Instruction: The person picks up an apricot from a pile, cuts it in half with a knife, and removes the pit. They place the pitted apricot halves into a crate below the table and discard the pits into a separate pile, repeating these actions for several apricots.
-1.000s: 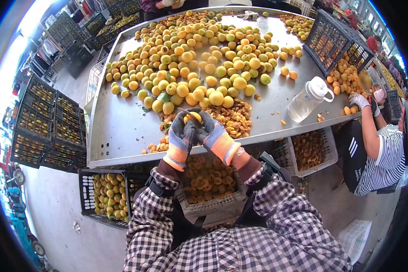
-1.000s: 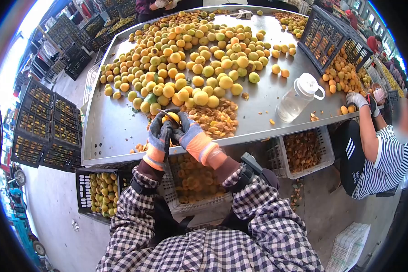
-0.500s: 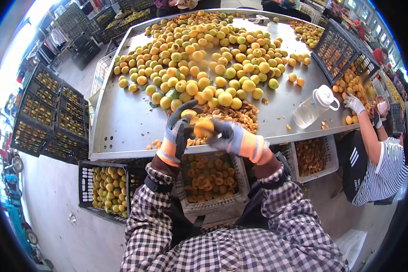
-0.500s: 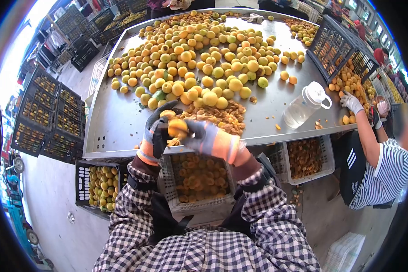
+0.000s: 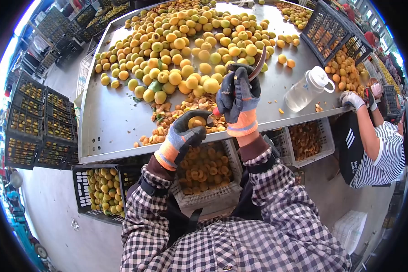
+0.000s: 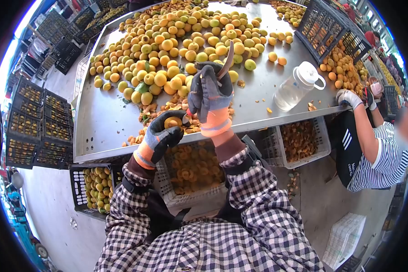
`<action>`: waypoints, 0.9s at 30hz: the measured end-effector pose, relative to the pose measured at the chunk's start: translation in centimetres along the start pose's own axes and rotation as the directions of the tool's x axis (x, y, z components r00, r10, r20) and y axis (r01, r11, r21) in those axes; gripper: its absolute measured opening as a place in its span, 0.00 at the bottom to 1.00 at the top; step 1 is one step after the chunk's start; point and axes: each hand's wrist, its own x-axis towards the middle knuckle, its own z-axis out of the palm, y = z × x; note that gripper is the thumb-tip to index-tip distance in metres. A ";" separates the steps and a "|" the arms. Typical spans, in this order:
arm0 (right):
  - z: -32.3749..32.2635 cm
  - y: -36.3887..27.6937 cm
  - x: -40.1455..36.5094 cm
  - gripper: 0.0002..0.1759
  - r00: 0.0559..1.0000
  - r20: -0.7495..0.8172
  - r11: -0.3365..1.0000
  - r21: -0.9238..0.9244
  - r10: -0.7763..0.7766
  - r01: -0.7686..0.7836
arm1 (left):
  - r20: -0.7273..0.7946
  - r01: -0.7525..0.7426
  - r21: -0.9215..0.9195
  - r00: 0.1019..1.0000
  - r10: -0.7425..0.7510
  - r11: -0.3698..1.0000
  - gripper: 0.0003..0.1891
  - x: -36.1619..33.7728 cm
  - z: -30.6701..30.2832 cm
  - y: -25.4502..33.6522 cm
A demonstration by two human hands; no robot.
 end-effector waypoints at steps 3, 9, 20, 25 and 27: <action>0.5 0.0 0.2 0.14 0.998 0.046 0.999 -0.011 -0.034 0.035 | -0.016 0.008 -0.010 1.000 -0.008 1.000 0.20 0.3 -0.3 -0.8; 0.8 0.8 0.2 0.15 0.999 0.026 0.996 -0.082 -0.023 0.025 | 0.023 -0.088 -0.004 0.996 0.088 0.996 0.23 1.0 -0.3 -1.6; -0.8 4.5 0.5 0.11 0.987 -0.111 0.993 0.008 0.114 -0.114 | -0.106 -0.213 0.209 0.965 0.238 0.954 0.19 3.0 -0.3 -3.3; -0.7 4.5 0.8 0.09 0.972 -0.149 0.980 0.107 0.181 -0.166 | -0.177 -0.163 0.300 0.959 0.222 0.940 0.17 2.8 0.0 -2.6; -1.3 4.8 1.4 0.11 0.863 -0.332 0.918 0.250 0.380 -0.307 | -0.022 -0.327 0.458 0.925 0.379 0.826 0.15 2.9 0.1 -1.8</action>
